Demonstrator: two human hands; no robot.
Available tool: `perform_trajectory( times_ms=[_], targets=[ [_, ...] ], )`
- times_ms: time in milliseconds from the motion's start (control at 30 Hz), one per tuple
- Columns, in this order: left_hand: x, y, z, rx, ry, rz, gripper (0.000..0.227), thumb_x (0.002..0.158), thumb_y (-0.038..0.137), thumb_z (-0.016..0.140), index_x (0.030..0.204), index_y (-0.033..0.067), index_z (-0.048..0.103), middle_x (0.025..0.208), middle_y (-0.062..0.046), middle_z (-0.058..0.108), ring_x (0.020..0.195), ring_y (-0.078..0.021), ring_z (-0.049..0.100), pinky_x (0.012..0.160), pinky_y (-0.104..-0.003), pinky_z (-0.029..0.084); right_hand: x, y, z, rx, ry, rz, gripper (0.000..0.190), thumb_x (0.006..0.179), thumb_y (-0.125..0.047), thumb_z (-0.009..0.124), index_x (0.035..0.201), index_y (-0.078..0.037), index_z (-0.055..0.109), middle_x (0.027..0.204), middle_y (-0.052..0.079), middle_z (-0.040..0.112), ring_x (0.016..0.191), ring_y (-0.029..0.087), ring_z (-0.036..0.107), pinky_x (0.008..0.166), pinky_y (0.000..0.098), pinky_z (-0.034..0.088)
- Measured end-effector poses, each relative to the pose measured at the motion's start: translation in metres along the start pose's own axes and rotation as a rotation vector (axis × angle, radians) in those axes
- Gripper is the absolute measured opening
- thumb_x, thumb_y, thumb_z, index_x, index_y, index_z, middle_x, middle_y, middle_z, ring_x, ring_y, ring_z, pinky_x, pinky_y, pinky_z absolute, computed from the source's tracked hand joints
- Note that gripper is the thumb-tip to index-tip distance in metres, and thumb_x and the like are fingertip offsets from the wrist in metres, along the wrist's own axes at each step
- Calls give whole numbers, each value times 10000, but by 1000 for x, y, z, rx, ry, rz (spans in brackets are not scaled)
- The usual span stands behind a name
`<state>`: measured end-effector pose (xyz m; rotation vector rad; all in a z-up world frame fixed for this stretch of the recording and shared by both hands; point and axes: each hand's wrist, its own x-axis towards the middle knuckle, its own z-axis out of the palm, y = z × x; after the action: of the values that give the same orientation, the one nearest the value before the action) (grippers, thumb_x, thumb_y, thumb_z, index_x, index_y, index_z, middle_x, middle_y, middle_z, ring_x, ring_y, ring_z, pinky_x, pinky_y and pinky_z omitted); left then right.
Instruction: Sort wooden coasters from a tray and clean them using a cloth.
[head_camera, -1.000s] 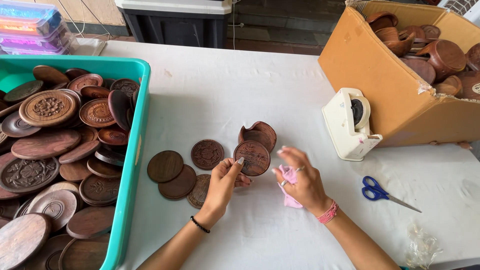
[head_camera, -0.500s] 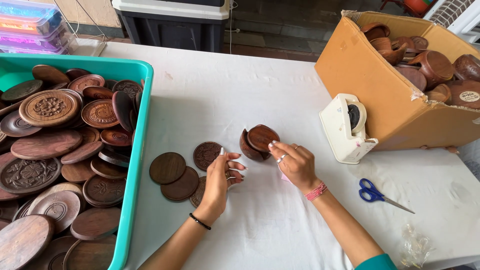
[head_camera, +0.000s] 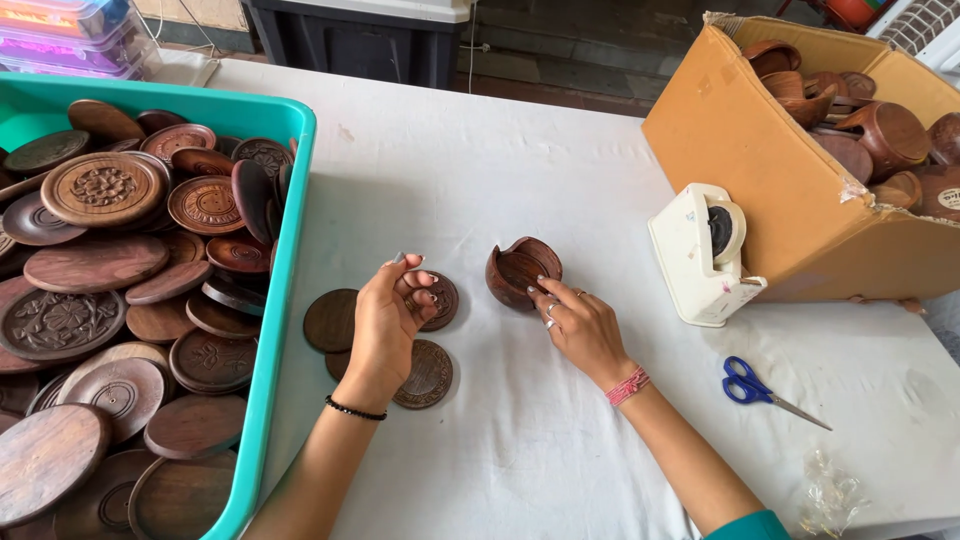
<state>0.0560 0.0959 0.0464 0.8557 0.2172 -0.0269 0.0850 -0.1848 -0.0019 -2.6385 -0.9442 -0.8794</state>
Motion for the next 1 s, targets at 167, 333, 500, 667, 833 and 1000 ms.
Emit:
perform_trajectory(
  times_ms=[167, 333, 500, 667, 833, 1000],
  targets=[
    [2, 7, -7, 696, 38, 451, 245, 988, 249, 619, 1101, 33, 638, 931, -65, 687, 865, -182, 604, 817, -384, 506, -3, -5, -8, 18, 60, -19, 266, 879, -38, 706, 1139, -69, 751, 1288, 87, 662, 810, 217, 718, 705, 345, 580],
    [14, -13, -21, 1648, 69, 783, 753, 754, 476, 816, 1287, -4, 588, 1236, -174, 682, 1175, -346, 577, 995, -507, 461, -16, -12, -17, 71, 143, 49, 413, 858, -108, 774, 1236, -61, 613, 1254, 123, 596, 828, 233, 688, 700, 353, 577],
    [22, -25, -28, 1950, -64, 441, 1183, 652, 727, 817, 1442, -49, 403, 1495, -248, 499, 1389, -385, 404, 1148, -563, 256, -28, -10, -13, 203, 271, -118, 547, 761, -101, 688, 1195, -31, 362, 1237, 213, 442, 911, 272, 575, 764, 398, 538],
    [27, -23, -37, 1973, -90, 447, 1094, 709, 693, 780, 1462, -15, 421, 1397, -219, 564, 1339, -380, 487, 1162, -601, 263, -39, -11, 0, 128, 208, -137, 436, 786, 32, 610, 1142, -81, 386, 1249, 158, 452, 981, 306, 587, 817, 401, 560],
    [26, -7, -40, 1856, -93, 491, 981, 755, 624, 783, 1422, -23, 470, 1281, -242, 629, 1276, -385, 543, 1151, -640, 239, -40, -15, 1, 167, 67, -68, 379, 814, 13, 665, 1120, -107, 476, 1234, 103, 494, 941, 238, 639, 711, 364, 557],
    [27, -3, -46, 1681, 18, 618, 651, 896, 511, 713, 1255, -29, 652, 1222, -233, 680, 1151, -413, 629, 1098, -597, 383, -28, -27, -14, 137, -19, -76, 308, 781, -11, 679, 1066, -109, 613, 1251, 70, 567, 1055, 243, 672, 785, 354, 602]
  ],
)
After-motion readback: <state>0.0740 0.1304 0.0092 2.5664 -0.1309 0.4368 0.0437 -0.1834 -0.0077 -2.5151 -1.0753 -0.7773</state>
